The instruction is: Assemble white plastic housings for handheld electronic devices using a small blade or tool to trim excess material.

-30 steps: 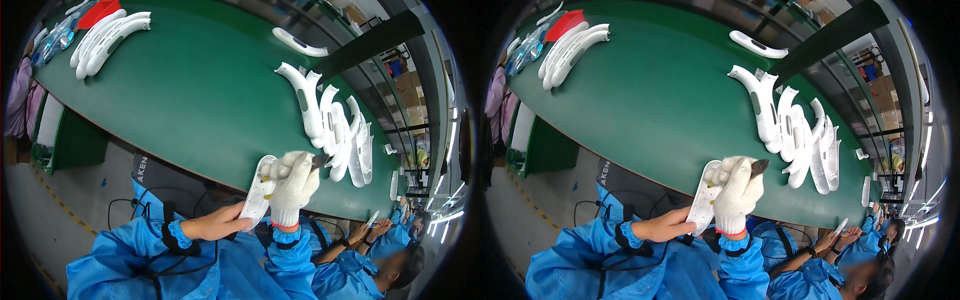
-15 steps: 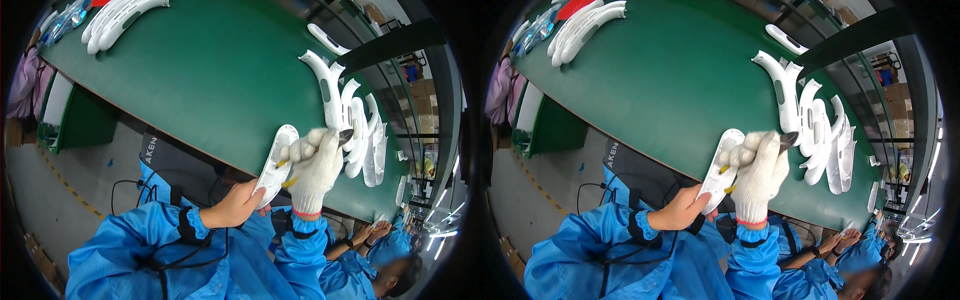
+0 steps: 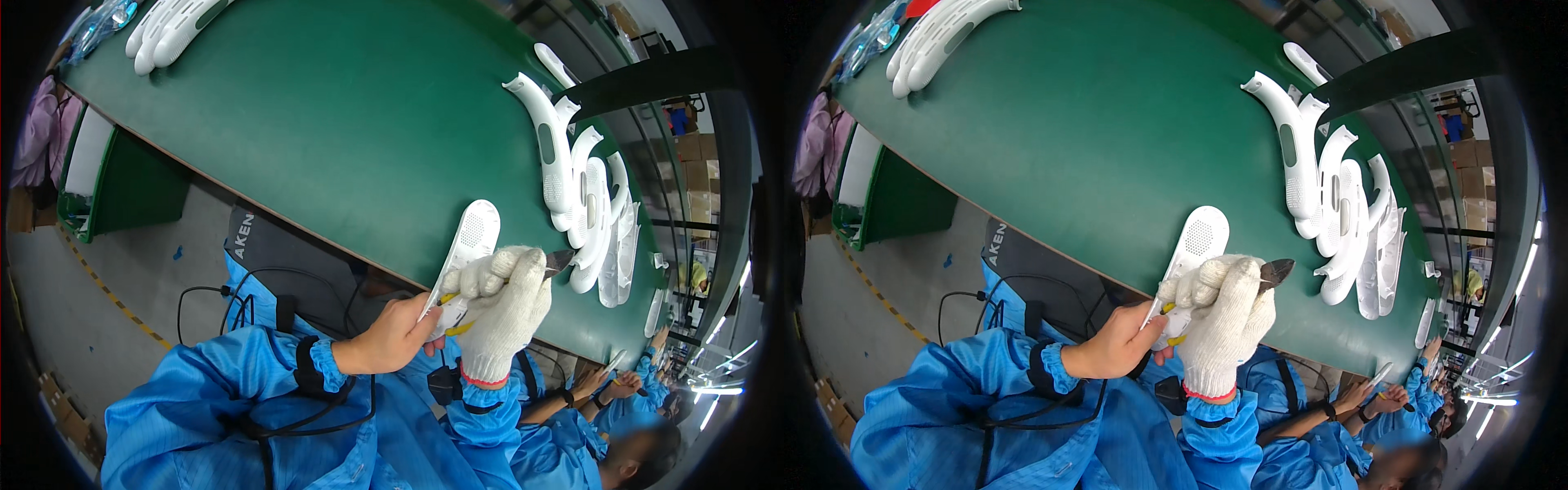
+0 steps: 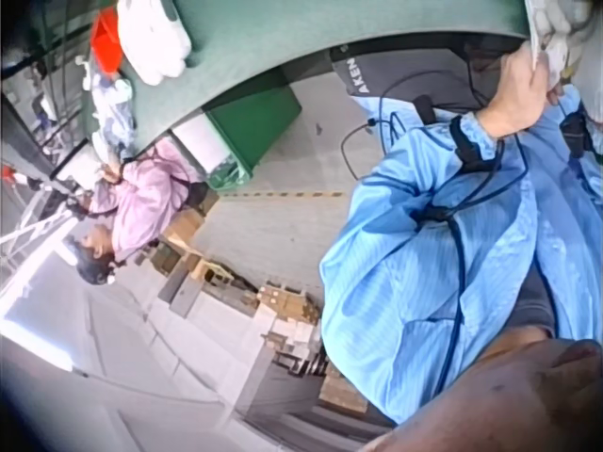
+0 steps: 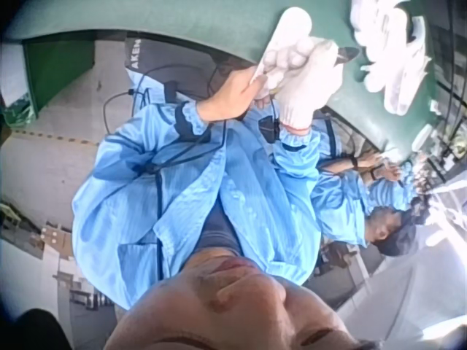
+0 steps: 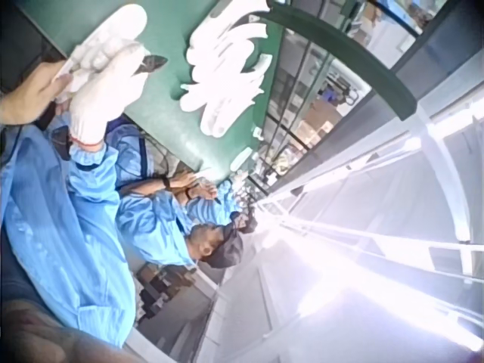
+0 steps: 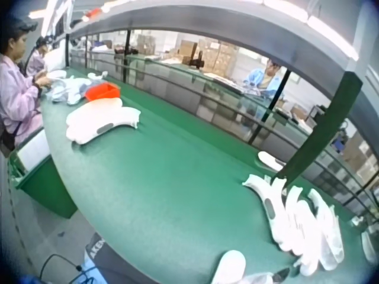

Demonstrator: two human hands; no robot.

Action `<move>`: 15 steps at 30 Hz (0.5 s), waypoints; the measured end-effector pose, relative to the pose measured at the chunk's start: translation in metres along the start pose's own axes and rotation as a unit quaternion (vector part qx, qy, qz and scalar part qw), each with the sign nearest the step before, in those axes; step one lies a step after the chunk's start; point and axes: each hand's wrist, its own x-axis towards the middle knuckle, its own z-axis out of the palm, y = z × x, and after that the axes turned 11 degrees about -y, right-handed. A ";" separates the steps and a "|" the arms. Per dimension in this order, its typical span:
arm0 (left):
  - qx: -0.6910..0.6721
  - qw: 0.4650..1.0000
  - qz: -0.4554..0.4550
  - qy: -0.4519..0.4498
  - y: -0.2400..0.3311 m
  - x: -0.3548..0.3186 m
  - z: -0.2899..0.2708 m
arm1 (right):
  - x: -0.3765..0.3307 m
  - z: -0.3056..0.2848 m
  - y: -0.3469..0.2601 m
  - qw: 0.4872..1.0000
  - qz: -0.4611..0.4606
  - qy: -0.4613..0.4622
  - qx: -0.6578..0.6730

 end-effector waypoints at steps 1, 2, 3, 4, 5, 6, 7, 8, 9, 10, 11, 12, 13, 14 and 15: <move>-0.003 1.000 0.009 0.006 -0.001 0.000 0.001 | 0.000 -0.001 0.001 1.000 0.002 0.008 -0.011; -0.001 1.000 0.006 0.005 -0.002 0.000 0.001 | 0.000 -0.002 0.003 1.000 0.003 0.015 -0.021; 0.002 1.000 0.004 0.002 -0.003 0.000 0.000 | 0.000 -0.001 0.002 1.000 0.006 0.018 -0.016; 0.004 1.000 0.001 0.000 -0.004 -0.001 0.000 | 0.001 0.002 0.001 1.000 0.009 0.020 -0.011; 0.005 1.000 0.001 0.001 -0.004 -0.001 0.000 | 0.002 0.004 0.001 1.000 0.012 0.022 -0.006; 0.006 1.000 0.002 0.002 -0.004 -0.001 0.001 | 0.003 0.004 0.001 1.000 -0.002 0.022 -0.012; 0.008 1.000 0.003 0.002 -0.003 -0.002 0.001 | 0.004 0.003 0.003 0.999 -0.016 0.021 -0.018; 0.005 1.000 -0.001 0.005 -0.004 -0.002 0.001 | 0.004 0.003 0.004 0.999 -0.030 0.021 -0.024; 0.004 1.000 -0.003 0.007 -0.003 -0.002 0.001 | 0.004 0.002 0.005 0.999 -0.035 0.017 -0.010; 0.003 1.000 -0.005 0.009 -0.003 -0.001 0.001 | 0.005 0.000 0.006 0.999 -0.039 0.013 0.004; 0.000 1.000 -0.003 0.007 -0.003 -0.001 0.001 | 0.004 -0.001 0.006 0.999 -0.044 0.009 0.018; -0.001 1.000 0.000 0.005 -0.002 -0.001 0.001 | 0.005 -0.002 0.005 0.999 -0.037 0.005 0.017; -0.003 1.000 0.003 0.004 -0.001 -0.001 0.001 | 0.006 -0.003 0.003 0.999 -0.030 0.000 0.017; 0.000 1.000 -0.004 -0.003 0.001 -0.001 0.000 | 0.006 -0.004 0.001 1.000 -0.023 -0.004 0.016; 0.004 1.000 -0.011 -0.010 0.003 -0.002 -0.002 | 0.006 -0.006 0.000 0.999 -0.011 -0.015 0.039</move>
